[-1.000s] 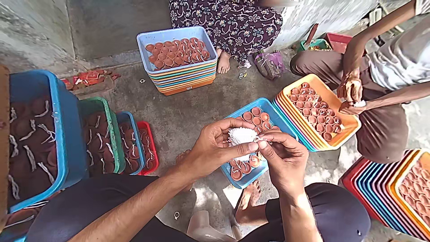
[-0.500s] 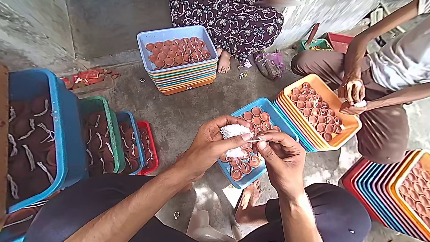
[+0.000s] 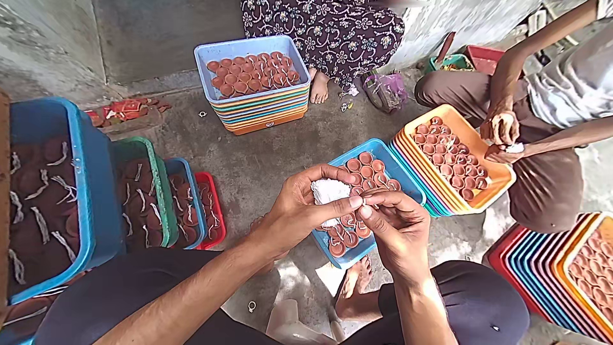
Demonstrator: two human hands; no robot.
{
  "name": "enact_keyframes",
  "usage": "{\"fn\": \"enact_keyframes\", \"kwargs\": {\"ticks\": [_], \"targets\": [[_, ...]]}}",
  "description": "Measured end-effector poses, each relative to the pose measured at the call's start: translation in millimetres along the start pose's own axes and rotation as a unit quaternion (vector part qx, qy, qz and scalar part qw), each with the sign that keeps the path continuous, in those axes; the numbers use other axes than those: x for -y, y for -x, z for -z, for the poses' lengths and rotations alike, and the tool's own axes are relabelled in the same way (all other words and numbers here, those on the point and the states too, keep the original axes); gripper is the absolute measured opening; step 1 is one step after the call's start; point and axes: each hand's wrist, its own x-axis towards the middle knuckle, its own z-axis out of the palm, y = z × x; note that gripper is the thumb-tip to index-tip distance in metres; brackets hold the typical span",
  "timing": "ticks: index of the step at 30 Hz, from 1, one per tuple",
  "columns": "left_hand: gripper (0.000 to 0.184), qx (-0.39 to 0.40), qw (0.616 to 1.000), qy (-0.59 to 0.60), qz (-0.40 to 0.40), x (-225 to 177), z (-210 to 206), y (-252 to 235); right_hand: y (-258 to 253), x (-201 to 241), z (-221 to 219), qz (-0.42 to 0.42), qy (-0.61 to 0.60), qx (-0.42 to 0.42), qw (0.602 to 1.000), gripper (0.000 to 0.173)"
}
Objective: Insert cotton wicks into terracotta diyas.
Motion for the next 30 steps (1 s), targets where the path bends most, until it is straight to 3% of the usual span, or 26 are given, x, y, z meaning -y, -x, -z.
{"fn": "enact_keyframes", "kwargs": {"ticks": [6,13,22,26,30], "targets": [[0.029,0.011,0.998,-0.029,-0.05,0.7,-1.5,0.0,-1.4,0.5,3.3,0.008,0.003,0.014,1.0,0.016],[0.022,0.019,0.998,-0.035,-0.04,1.4,-2.8,1.1,-3.9,-0.4,6.0,0.044,0.058,0.017,0.997,0.014],[0.018,0.017,0.994,-0.078,-0.071,6.4,-1.9,0.7,-2.5,0.7,5.2,0.123,0.26,0.014,0.958,0.007],[0.021,0.029,0.997,-0.051,-0.049,7.2,-0.7,0.3,-1.7,-2.9,2.6,0.08,0.198,0.017,0.977,0.008],[0.039,0.053,0.998,-0.032,-0.023,7.2,2.9,0.4,-2.0,-0.8,-1.3,0.043,0.089,0.011,0.995,0.01]]}}
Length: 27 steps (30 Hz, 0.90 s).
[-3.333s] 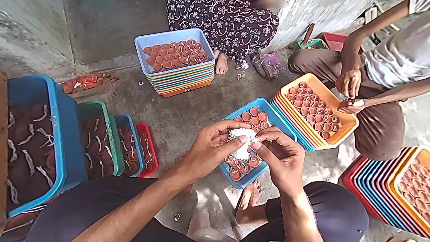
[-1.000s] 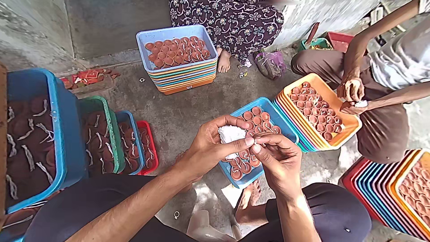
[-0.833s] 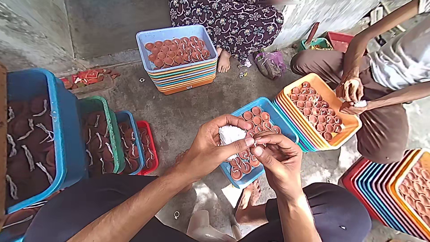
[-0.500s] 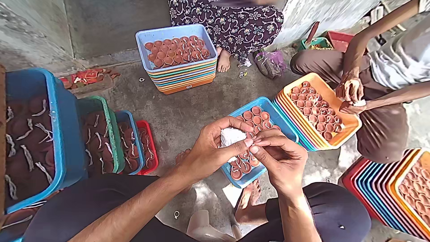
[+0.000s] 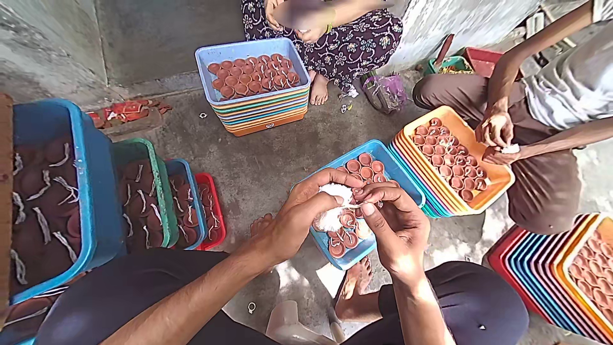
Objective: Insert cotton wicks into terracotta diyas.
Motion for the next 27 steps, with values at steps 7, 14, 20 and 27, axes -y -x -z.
{"fn": "enact_keyframes", "kwargs": {"ticks": [7,14,20,27], "targets": [[0.044,-0.011,1.0,-0.012,-0.009,1.2,1.2,-0.5,4.2,1.5,-9.9,0.001,-0.091,-0.072,0.993,0.013],[0.032,-0.016,0.992,-0.111,-0.057,2.3,-2.4,0.8,5.4,4.3,-16.6,-0.01,-0.09,-0.085,0.992,0.022],[0.031,-0.02,0.994,-0.094,-0.057,1.7,-1.3,1.0,5.1,6.0,-14.8,-0.023,-0.08,-0.131,0.988,0.02],[0.037,-0.023,0.996,-0.039,-0.075,1.1,1.8,-0.2,5.0,5.9,-8.8,-0.101,-0.117,-0.118,0.981,0.021]]}}
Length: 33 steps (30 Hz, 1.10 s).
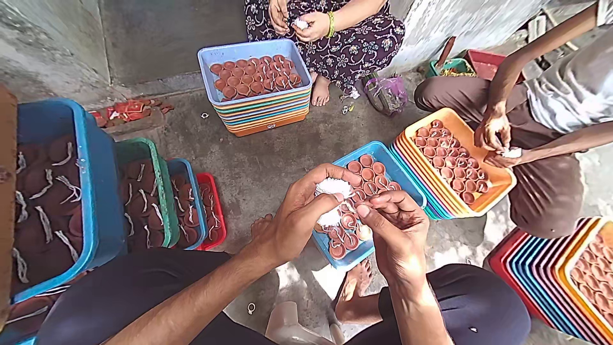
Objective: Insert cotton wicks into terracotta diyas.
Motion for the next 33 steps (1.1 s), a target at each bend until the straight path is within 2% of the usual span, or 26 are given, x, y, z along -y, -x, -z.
{"fn": "enact_keyframes", "kwargs": {"ticks": [5,11,18,24,29,33], "targets": [[0.036,0.007,1.0,0.003,-0.01,0.0,-0.2,0.5,1.5,-0.5,-5.2,-0.044,-0.015,-0.029,0.999,0.021],[0.034,0.009,1.0,-0.017,-0.02,-1.6,-1.3,1.1,3.2,-2.8,-10.6,-0.044,-0.006,-0.067,0.997,0.023],[0.03,0.011,0.993,-0.101,-0.056,-1.6,-1.7,2.7,5.8,-3.1,-14.9,-0.041,0.006,-0.097,0.994,0.023],[0.032,0.006,0.952,-0.279,-0.129,3.3,-4.0,5.3,11.0,1.8,-23.2,-0.066,0.031,-0.148,0.986,0.019],[0.032,0.015,0.914,-0.35,-0.203,8.4,-7.9,5.0,16.9,5.8,-33.3,-0.093,0.026,-0.207,0.974,0.017],[0.032,0.012,0.927,-0.334,-0.172,10.4,-10.5,4.6,16.8,2.0,-31.2,-0.09,0.014,-0.23,0.969,0.016]]}}
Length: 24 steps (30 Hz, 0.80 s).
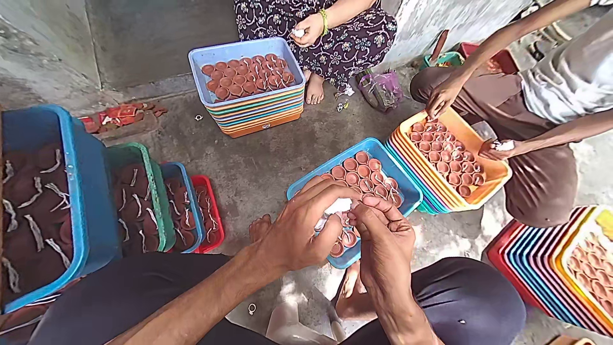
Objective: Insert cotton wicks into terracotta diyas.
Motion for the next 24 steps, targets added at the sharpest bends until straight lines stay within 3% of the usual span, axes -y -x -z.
{"fn": "enact_keyframes", "kwargs": {"ticks": [3,7,11,17,24], "targets": [[0.033,-0.008,0.99,0.092,0.109,2.3,0.2,-0.8,-5.7,-1.6,2.2,0.005,-0.021,0.027,0.999,0.014],[0.037,-0.072,0.937,0.259,0.222,4.3,4.5,-7.4,-12.5,-1.6,5.2,0.017,-0.065,0.066,0.996,0.012],[0.041,-0.098,0.891,0.324,0.302,5.9,12.7,-11.6,-18.9,0.7,8.6,0.046,-0.091,0.09,0.991,0.014],[0.024,0.01,0.876,0.354,0.327,2.6,13.7,-9.6,-23.7,5.9,11.3,0.06,-0.088,0.133,0.985,0.016],[0.013,0.061,0.87,0.372,0.318,-9.1,21.2,-13.3,-30.0,7.0,17.0,0.068,-0.029,0.17,0.983,0.025]]}}
